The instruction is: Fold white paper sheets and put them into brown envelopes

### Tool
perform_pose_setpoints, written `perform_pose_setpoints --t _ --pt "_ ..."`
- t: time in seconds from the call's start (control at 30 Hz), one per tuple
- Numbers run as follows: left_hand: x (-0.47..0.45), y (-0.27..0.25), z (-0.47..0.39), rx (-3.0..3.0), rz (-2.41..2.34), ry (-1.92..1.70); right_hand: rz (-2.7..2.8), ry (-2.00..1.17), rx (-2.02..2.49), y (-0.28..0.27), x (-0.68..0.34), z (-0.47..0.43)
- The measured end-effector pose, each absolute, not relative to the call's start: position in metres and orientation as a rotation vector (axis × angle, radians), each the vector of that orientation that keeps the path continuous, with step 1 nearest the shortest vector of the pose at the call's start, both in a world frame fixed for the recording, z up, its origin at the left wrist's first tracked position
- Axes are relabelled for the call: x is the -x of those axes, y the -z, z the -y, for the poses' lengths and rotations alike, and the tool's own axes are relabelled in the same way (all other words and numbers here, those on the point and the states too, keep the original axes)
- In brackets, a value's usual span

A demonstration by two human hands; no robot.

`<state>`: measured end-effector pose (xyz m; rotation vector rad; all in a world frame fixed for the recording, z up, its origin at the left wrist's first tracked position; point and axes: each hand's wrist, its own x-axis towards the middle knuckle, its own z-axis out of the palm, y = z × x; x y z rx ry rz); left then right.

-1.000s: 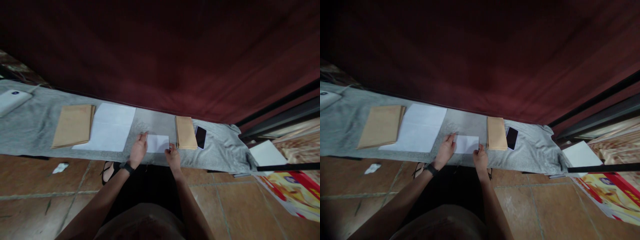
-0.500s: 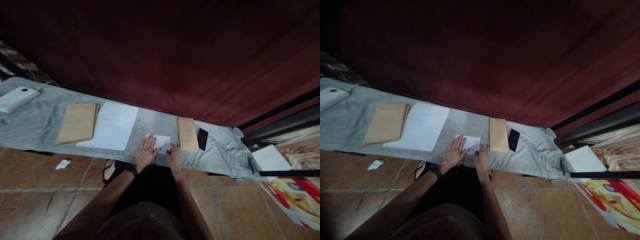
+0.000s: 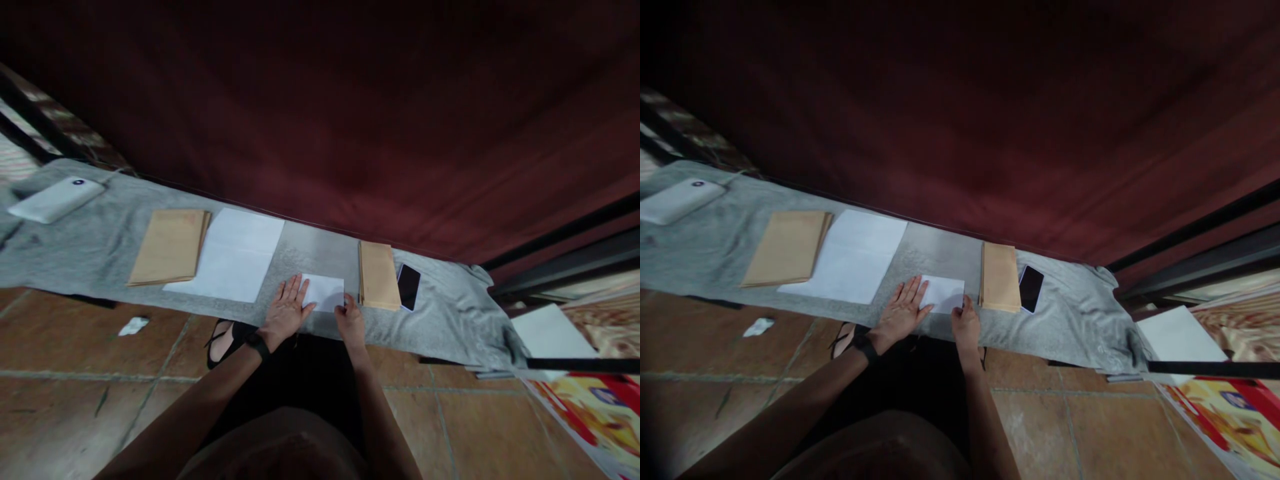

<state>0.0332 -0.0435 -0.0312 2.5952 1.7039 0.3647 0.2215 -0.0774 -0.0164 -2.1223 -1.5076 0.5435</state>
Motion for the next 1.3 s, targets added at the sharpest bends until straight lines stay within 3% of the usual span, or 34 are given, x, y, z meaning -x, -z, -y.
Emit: perform_pose_setpoints --t 0.27,0.5,0.73,1.3 --pt "-0.02 0.036 0.048 -2.62 -1.736 -0.399 1.587 -0.44 2.097 0.025 -0.222 0.08" --pt "-0.022 0.033 0.05 -2.604 -1.724 -0.358 1.768 0.061 2.08 0.019 -0.212 0.081" --pt "-0.025 0.026 0.05 -2.602 -1.703 -0.293 2.062 -0.062 1.741 0.037 -0.183 0.057" --pt "-0.022 0.029 0.052 -2.607 -1.704 -0.348 2.159 -0.027 1.931 0.042 -0.188 0.049"
